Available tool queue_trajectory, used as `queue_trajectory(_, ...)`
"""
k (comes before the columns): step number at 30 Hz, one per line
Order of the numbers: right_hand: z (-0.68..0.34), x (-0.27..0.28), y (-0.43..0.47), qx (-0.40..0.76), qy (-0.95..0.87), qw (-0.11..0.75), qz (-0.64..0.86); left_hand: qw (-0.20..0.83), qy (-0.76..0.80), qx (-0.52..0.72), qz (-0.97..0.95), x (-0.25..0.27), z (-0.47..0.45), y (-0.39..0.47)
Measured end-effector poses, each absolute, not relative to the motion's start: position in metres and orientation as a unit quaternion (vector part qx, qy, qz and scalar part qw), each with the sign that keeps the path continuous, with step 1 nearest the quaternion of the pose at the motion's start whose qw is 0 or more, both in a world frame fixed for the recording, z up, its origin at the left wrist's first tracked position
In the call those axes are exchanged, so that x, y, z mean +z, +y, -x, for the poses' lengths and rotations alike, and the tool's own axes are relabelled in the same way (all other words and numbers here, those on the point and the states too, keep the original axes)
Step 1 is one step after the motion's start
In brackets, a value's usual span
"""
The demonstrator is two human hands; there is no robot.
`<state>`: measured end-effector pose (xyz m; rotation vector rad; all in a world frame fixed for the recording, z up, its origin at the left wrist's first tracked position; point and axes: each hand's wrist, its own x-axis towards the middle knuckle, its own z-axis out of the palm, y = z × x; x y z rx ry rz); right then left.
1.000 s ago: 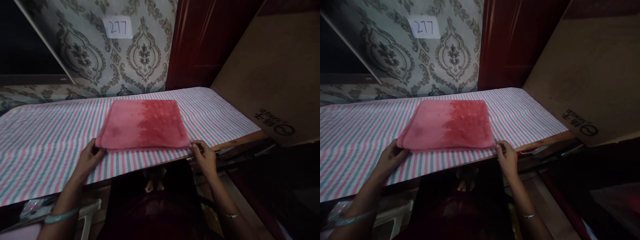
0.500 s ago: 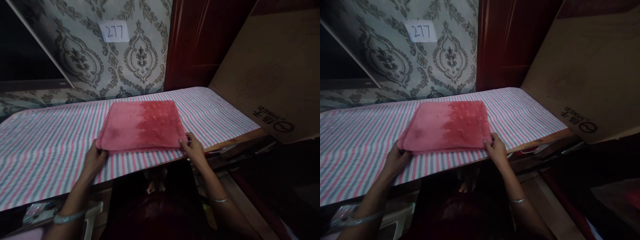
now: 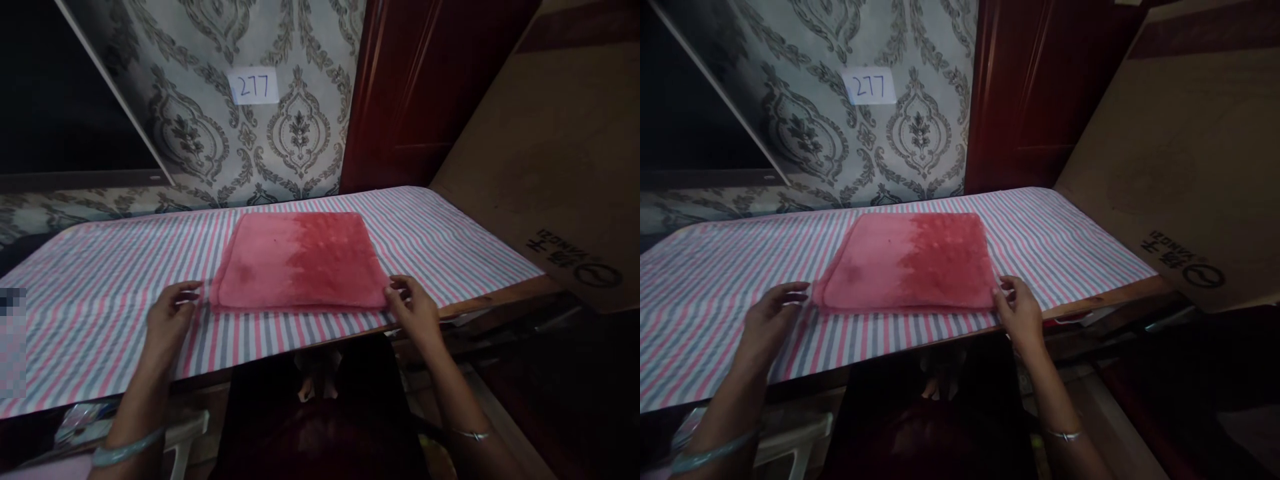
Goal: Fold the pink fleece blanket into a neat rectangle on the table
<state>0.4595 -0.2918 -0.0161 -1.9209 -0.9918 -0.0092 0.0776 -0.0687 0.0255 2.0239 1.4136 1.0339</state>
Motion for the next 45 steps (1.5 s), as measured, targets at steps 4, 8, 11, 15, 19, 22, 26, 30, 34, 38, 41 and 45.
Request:
queue_trajectory(4, -0.447, 0.019, -0.268, -0.129, -0.511, 0.377, 0.762, 0.071, 0.424, 0.402, -0.808, 0.051, -0.111, -0.082)
queue_trajectory(8, -0.429, 0.025, -0.227, -0.128, -0.582, 0.249, 0.764, 0.002, 0.333, 0.257, -0.907, 0.045, -0.157, -0.081)
queue_trajectory(11, -0.425, 0.005, -0.211, -0.094, -0.585, 0.180, 0.785, -0.026, 0.367, 0.192, -0.910, 0.021, -0.168, -0.072)
queue_trajectory(15, -0.429, -0.020, -0.212, -0.084, -0.588, 0.148, 0.791, -0.028, 0.381, 0.163, -0.910, -0.003, -0.160, -0.063)
queue_trajectory(19, -0.430, -0.025, -0.214, -0.087, -0.588, 0.150, 0.790, -0.028, 0.375, 0.157, -0.913, -0.006, -0.157, -0.063)
queue_trajectory(22, -0.430, -0.027, -0.212, -0.089, -0.587, 0.157, 0.789, -0.029, 0.385, 0.145, -0.911, -0.003, -0.158, -0.064)
queue_trajectory(26, -0.432, -0.021, -0.212, -0.065, -0.586, 0.158, 0.792, -0.042, 0.412, 0.104, -0.904, 0.010, -0.160, -0.067)
queue_trajectory(30, -0.419, 0.006, -0.211, -0.064, -0.591, 0.179, 0.784, -0.067, 0.415, 0.119, -0.900, 0.034, -0.175, -0.083)
queue_trajectory(34, -0.390, 0.025, -0.200, -0.067, -0.634, 0.199, 0.744, -0.087, 0.363, 0.153, -0.915, 0.040, -0.200, -0.100)
queue_trajectory(38, -0.376, 0.009, -0.186, -0.036, -0.652, 0.163, 0.740, -0.055, 0.356, 0.128, -0.924, 0.013, -0.212, -0.099)
queue_trajectory(41, -0.377, -0.008, -0.183, -0.051, -0.652, 0.150, 0.742, -0.043, 0.361, 0.120, -0.924, -0.007, -0.211, -0.093)
queue_trajectory(45, -0.378, -0.016, -0.183, -0.060, -0.648, 0.154, 0.744, -0.042, 0.361, 0.117, -0.924, -0.011, -0.209, -0.092)
